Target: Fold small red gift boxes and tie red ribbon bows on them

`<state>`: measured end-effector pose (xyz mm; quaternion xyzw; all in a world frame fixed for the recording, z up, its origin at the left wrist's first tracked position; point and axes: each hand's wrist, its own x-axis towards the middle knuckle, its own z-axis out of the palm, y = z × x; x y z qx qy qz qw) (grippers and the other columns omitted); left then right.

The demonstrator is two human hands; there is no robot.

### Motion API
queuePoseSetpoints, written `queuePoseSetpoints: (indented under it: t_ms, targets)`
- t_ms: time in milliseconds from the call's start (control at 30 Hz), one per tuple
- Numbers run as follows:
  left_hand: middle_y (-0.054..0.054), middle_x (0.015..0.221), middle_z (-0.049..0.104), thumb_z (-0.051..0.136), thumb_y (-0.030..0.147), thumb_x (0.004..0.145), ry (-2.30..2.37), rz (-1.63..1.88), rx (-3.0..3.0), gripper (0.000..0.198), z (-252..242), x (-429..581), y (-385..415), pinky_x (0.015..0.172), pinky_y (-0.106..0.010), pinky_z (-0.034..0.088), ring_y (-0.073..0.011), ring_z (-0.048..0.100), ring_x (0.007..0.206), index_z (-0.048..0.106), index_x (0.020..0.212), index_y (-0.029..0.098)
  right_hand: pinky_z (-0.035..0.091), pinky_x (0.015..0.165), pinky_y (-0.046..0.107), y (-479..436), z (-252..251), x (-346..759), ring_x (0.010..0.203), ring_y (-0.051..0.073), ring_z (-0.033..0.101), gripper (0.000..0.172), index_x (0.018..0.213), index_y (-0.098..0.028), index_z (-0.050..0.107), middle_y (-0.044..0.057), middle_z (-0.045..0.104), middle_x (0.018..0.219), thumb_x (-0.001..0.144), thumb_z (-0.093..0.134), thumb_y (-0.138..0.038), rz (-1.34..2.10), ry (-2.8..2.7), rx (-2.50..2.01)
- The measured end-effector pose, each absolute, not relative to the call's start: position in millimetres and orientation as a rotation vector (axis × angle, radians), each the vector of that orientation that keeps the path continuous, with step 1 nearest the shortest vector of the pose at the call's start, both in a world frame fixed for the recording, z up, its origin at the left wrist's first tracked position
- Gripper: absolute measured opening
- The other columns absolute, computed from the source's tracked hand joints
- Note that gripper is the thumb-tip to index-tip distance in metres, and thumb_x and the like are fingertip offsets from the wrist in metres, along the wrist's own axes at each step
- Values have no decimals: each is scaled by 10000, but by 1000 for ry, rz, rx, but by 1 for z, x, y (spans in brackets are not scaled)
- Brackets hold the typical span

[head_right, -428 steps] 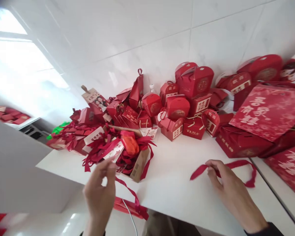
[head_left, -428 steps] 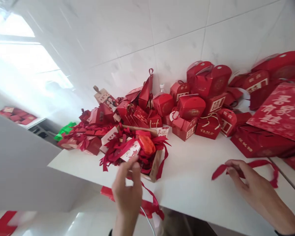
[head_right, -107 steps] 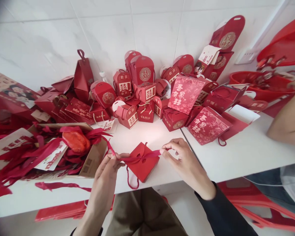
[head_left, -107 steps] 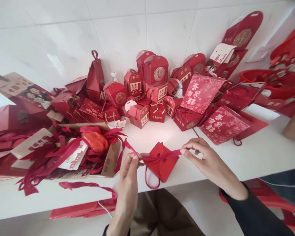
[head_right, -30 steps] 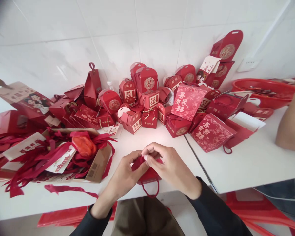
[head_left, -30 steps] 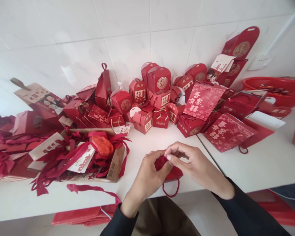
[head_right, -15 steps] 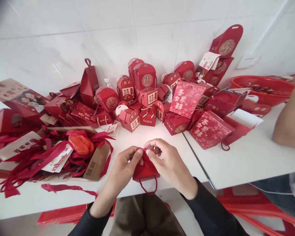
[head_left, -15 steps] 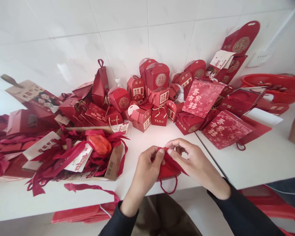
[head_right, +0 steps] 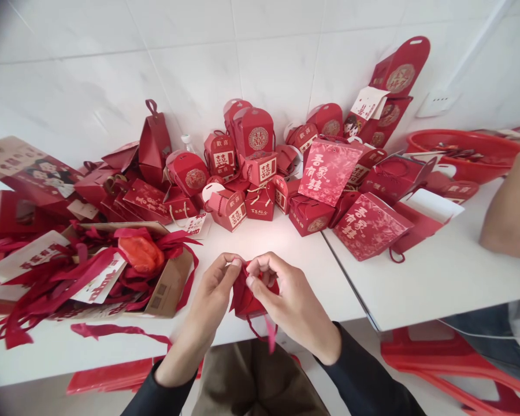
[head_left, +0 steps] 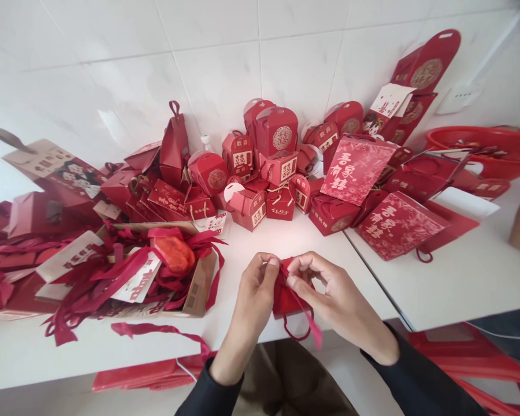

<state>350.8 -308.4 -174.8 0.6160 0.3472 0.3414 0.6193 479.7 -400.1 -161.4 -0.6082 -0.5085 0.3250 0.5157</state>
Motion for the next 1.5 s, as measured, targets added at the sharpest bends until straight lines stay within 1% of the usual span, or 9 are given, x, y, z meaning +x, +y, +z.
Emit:
queuePoseSetpoints:
  t_ms: [133,333,500,600,700,967,1133,1300,1500]
  targets:
    - [2,782,625,622,423,905,721,698,1405,234,-176,347,-308,690,-241,457,-136,565,726,582,921,193,489,726,239,-402,-166,481,778,132,594,40,1008,-240,609,-32,633,898,985,578,-231,786,-1205,-1487]
    - [-4,830,637,652,328,874,688,662,1460,193,-182,341,-304,756,-266,451,-142,566,783,590,984,183,517,804,269,-401,-169,484,874,154,646,84,1041,-244,605,-9,670,984,958,594,-242,742,-1228,-1552]
    - [-6,839,634,655,313,874,679,668,1420,210,-185,339,-302,789,-287,457,-157,586,823,585,1026,186,517,782,274,-401,-169,483,864,163,659,242,1160,-250,579,-9,686,960,921,617,-226,748,-1280,-1657]
    - [4,815,642,645,316,880,687,655,1429,255,-185,339,-302,764,-286,454,-151,582,784,574,1091,192,513,737,277,-401,-168,486,804,164,664,204,1149,-253,593,-15,689,891,946,574,-249,744,-1273,-1688]
    - [-11,840,687,627,287,875,711,646,1465,283,-183,341,-302,750,-282,457,-148,586,768,582,1134,182,509,742,303,-399,-167,489,843,190,675,176,1099,-248,615,6,702,926,937,571,-301,687,-1262,-1733]
    - [-17,834,706,582,219,854,783,698,1617,237,-178,344,-304,716,-261,465,-147,609,751,671,1068,168,494,781,322,-395,-166,490,840,194,666,140,1011,-234,636,15,701,929,924,533,-275,588,-1329,-1749]
    - [-24,856,707,600,247,869,762,691,1636,179,-178,344,-303,741,-266,476,-151,614,774,686,1004,167,495,704,281,-396,-167,490,755,167,654,119,999,-239,634,-19,679,823,971,575,-338,727,-1328,-1674]
    - [-19,851,700,603,288,892,741,657,1719,186,-176,342,-303,738,-272,469,-148,584,757,692,1012,177,486,667,266,-392,-170,491,706,152,640,84,917,-231,635,-20,681,809,959,584,-283,676,-1346,-1669]
    - [-25,902,708,618,252,880,760,638,1659,134,-178,342,-302,758,-267,468,-148,600,805,675,978,180,501,697,255,-392,-170,499,756,156,664,69,981,-244,652,-24,692,835,949,616,-292,722,-1366,-1636]
